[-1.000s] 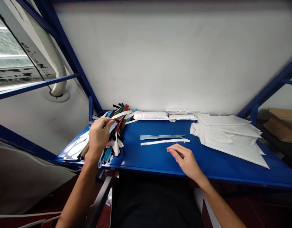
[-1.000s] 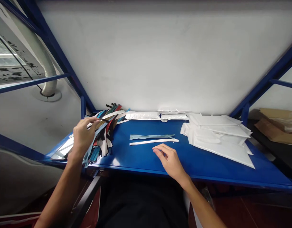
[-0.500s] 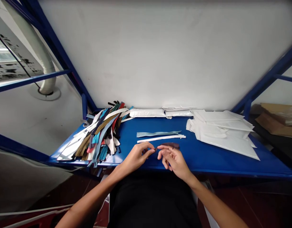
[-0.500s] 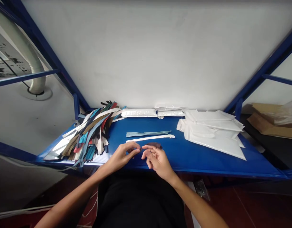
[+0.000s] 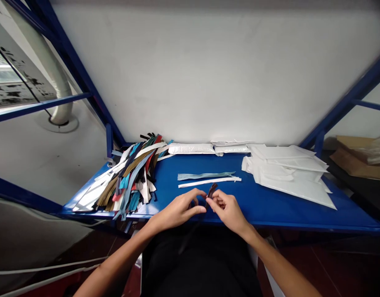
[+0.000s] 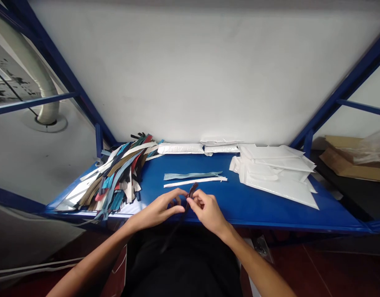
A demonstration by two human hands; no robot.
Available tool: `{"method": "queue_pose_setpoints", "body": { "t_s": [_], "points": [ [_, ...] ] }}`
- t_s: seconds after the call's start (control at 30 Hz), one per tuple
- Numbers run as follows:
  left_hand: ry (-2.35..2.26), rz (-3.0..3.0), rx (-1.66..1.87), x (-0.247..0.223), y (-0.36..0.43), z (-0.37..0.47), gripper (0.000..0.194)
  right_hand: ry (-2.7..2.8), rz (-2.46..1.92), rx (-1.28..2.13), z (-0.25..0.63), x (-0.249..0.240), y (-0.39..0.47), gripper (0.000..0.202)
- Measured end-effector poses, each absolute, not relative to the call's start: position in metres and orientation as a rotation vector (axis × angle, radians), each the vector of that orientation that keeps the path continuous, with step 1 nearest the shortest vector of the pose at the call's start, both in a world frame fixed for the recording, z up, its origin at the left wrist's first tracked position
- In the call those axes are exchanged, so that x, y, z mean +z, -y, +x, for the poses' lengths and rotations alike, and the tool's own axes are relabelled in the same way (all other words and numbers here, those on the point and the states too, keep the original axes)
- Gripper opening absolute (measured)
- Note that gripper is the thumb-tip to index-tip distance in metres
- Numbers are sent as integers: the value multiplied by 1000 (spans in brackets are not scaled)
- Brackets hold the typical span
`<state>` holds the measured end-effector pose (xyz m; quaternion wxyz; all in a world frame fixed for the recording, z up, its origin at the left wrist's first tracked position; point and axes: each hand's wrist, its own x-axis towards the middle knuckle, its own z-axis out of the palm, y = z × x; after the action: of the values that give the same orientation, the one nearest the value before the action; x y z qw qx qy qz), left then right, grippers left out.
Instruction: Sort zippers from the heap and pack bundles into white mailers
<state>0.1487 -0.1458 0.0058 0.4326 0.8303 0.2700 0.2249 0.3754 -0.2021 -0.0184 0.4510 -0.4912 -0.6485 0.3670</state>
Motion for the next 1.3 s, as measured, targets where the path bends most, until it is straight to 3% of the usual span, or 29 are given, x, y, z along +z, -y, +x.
{"method": "queue_pose_setpoints", "body": {
  "t_s": [0.07,0.13,0.3,0.47,0.93,1.2,1.3],
  "points": [
    [-713,2033,721,6,147,151,47,1742,-1220,807,371,-18,208,30],
    [-703,2024,862,6,148,156,40,1796,-1212,810,366,-19,213,30],
    [-673,1876,997,6,153,164,28,1564,-1091,1237,357,-21,211,38],
    [-657,1551,908,5,151,165,32,1280,-930,1558,354,-19,207,47],
    [-488,1255,818,10,149,163,26,1403,-775,1617,357,-23,210,45],
    [-515,1266,868,6,148,162,23,1654,-997,951,356,-23,217,32],
    [-577,1280,914,6,148,160,23,1735,-1001,774,356,-22,220,18]
  ]
}}
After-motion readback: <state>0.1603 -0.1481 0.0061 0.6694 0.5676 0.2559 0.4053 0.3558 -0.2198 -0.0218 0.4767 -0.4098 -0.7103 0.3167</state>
